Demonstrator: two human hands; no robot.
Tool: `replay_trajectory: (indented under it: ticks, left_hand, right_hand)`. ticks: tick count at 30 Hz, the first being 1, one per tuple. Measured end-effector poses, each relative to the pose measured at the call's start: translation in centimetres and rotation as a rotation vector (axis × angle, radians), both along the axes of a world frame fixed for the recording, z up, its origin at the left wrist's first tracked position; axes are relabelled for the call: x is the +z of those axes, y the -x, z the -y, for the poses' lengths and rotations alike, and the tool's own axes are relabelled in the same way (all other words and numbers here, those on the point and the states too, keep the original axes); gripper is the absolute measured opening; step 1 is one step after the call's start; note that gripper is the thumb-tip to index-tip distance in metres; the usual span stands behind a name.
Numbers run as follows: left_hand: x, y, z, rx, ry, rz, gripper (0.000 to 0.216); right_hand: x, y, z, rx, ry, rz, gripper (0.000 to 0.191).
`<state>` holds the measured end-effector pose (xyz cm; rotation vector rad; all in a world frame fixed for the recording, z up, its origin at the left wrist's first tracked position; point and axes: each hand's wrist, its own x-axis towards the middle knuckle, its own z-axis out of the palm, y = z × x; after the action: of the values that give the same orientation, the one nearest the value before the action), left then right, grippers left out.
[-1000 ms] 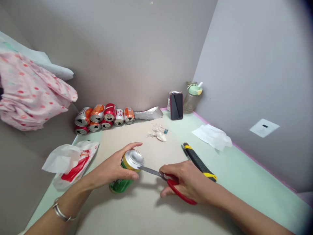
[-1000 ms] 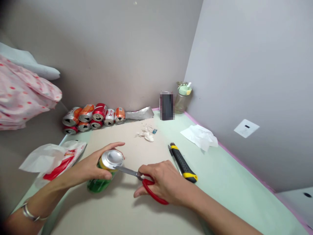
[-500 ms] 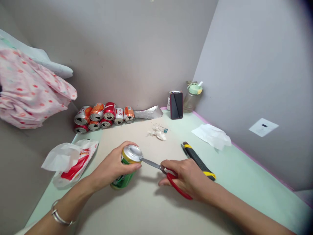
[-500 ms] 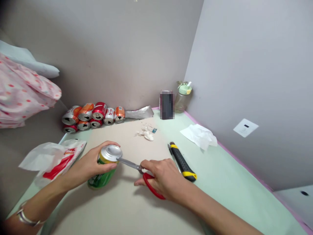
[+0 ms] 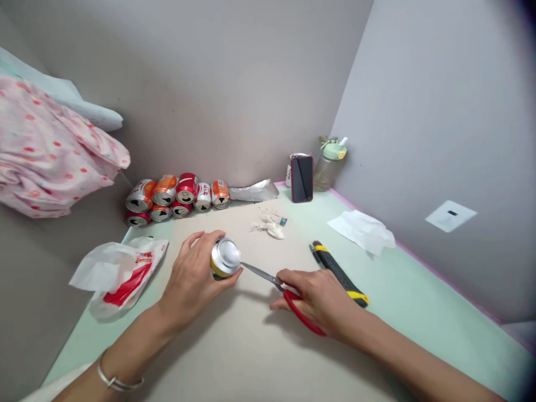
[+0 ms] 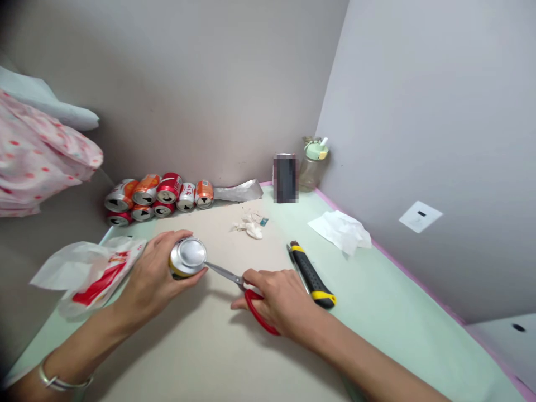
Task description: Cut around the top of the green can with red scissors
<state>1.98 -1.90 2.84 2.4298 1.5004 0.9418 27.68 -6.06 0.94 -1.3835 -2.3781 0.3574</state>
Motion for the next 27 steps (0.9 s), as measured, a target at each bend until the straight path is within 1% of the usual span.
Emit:
replay_trajectory:
  ticks: [1, 3, 5, 6, 8, 11, 14, 17, 22, 25, 27]
  left_hand:
    - [0.4, 0.0, 0.1, 0.008, 0.124, 0.055, 0.05]
    - [1.2, 0.0, 0.2, -0.023, 0.455, 0.176, 0.048]
    - [2.0, 0.1, 0.2, -0.079, 0.639, 0.259, 0.049]
    - [2.3, 0.2, 0.1, -0.106, 0.69, 0.287, 0.05]
    - [2.7, 0.4, 0.0, -0.15, 0.749, 0.327, 0.05]
    - [2.8, 0.8, -0.2, -0.228, 0.824, 0.364, 0.047]
    - [2.6, 1.0, -0.5, -0.285, 0.851, 0.367, 0.048]
    - [2.5, 1.2, -0.6, -0.3, 0.861, 0.357, 0.051]
    - [2.5, 1.2, -0.5, -0.278, 0.874, 0.337, 0.054]
    - [2.5, 1.2, -0.4, -0.281, 0.895, 0.296, 0.057]
    - [2.3, 1.3, -0.4, -0.322, 0.932, 0.273, 0.059]
  right_hand:
    - [0.0, -0.1, -0.1, 0.022, -0.011, -0.019, 0.046]
    - [-0.1, -0.3, -0.3, 0.067, -0.039, -0.054, 0.052]
    - [-0.3, -0.5, -0.6, 0.099, -0.067, -0.074, 0.056]
    - [-0.4, -0.6, -0.7, 0.111, -0.076, -0.08, 0.057]
    - [-0.6, -0.7, -0.8, 0.133, -0.08, -0.094, 0.056]
    - [-0.7, -0.8, -0.8, 0.162, -0.059, -0.116, 0.053]
    - [-0.4, -0.7, -0.7, 0.17, -0.038, -0.126, 0.053]
    - [-0.2, -0.6, -0.7, 0.172, -0.027, -0.134, 0.051]
    - [-0.2, -0.6, -0.7, 0.176, -0.002, -0.147, 0.048]
    - [-0.2, -0.6, -0.7, 0.225, 0.055, -0.172, 0.045]
    - [-0.1, -0.6, -0.7, 0.275, 0.106, -0.192, 0.043]
